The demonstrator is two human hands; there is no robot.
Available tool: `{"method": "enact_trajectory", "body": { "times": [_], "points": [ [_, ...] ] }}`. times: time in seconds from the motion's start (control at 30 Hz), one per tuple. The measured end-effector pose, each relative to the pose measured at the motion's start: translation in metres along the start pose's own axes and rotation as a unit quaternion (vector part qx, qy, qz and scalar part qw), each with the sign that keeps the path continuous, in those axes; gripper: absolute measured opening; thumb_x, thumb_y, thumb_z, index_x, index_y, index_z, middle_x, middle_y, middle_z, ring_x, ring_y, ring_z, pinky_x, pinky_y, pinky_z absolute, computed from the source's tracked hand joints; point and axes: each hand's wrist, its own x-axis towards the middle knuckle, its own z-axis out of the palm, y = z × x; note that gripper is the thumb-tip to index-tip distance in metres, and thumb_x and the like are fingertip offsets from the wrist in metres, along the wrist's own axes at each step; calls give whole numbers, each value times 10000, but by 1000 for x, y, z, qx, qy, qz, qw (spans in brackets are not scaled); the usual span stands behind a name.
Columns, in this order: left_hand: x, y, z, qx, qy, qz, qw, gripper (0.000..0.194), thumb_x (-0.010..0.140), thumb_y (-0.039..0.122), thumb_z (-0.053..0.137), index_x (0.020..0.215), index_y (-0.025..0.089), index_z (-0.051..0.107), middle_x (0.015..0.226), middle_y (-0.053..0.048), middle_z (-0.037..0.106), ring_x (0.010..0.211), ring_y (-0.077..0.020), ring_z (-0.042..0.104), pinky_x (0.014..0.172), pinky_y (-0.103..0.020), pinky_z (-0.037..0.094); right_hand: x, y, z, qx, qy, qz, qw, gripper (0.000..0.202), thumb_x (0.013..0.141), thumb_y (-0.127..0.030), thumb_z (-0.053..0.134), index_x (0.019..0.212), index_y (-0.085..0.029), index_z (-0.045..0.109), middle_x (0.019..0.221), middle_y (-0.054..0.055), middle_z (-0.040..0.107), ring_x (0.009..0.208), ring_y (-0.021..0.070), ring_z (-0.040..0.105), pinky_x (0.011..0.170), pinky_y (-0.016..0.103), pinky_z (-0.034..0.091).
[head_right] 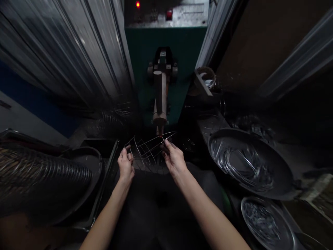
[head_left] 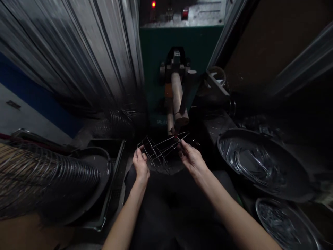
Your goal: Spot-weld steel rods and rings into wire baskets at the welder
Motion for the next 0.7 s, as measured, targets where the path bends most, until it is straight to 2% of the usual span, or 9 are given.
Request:
{"method": "enact_trajectory", "body": {
  "times": [0.1, 0.23, 0.5, 0.6, 0.63, 0.7],
  "points": [
    [2, 0, 1, -13, 4, -4, 1000, 489, 748, 558, 590, 952, 113, 607, 438, 114, 239, 382, -31, 209, 402, -163, 140, -3, 1, -17, -16, 10, -10, 1000, 190, 611, -187, 816, 718, -159, 661, 639, -9, 639, 557, 75, 591, 421, 112, 450],
    [12, -1, 1, -14, 20, 12, 1000, 502, 744, 569, 584, 945, 110, 612, 442, 112, 249, 382, -29, 214, 404, -164, 127, -5, 0, -35, -36, 18, -7, 999, 213, 568, -150, 828, 707, -159, 667, 610, -9, 628, 507, 75, 567, 383, 115, 440],
    [14, 16, 4, 7, 18, 39, 999, 483, 757, 558, 576, 918, 106, 625, 445, 105, 246, 385, -32, 211, 401, -167, 125, -4, -7, -41, -48, 33, -8, 998, 213, 564, -143, 807, 725, -167, 670, 618, -9, 630, 515, 80, 566, 397, 134, 430],
    [13, 14, 10, 8, 25, 35, 999, 445, 792, 539, 545, 922, 120, 623, 452, 95, 263, 391, -40, 214, 398, -170, 127, -10, -11, -64, -85, 48, -20, 995, 247, 551, -182, 803, 759, -180, 669, 659, -14, 636, 531, 80, 565, 422, 150, 437],
    [11, 11, 11, 5, 35, 31, 999, 430, 803, 530, 534, 917, 125, 620, 454, 93, 266, 393, -44, 215, 397, -170, 128, -16, -12, -75, -122, 56, -33, 990, 265, 554, -223, 802, 782, -192, 671, 689, -11, 642, 553, 92, 576, 435, 165, 448],
    [1, 3, 9, -4, 65, 18, 998, 407, 818, 520, 517, 896, 133, 616, 459, 88, 274, 402, -52, 225, 398, -168, 143, -31, -17, -96, -249, 74, -73, 963, 308, 584, -351, 790, 843, -232, 673, 775, 11, 657, 631, 146, 613, 466, 223, 482]
  ]
}}
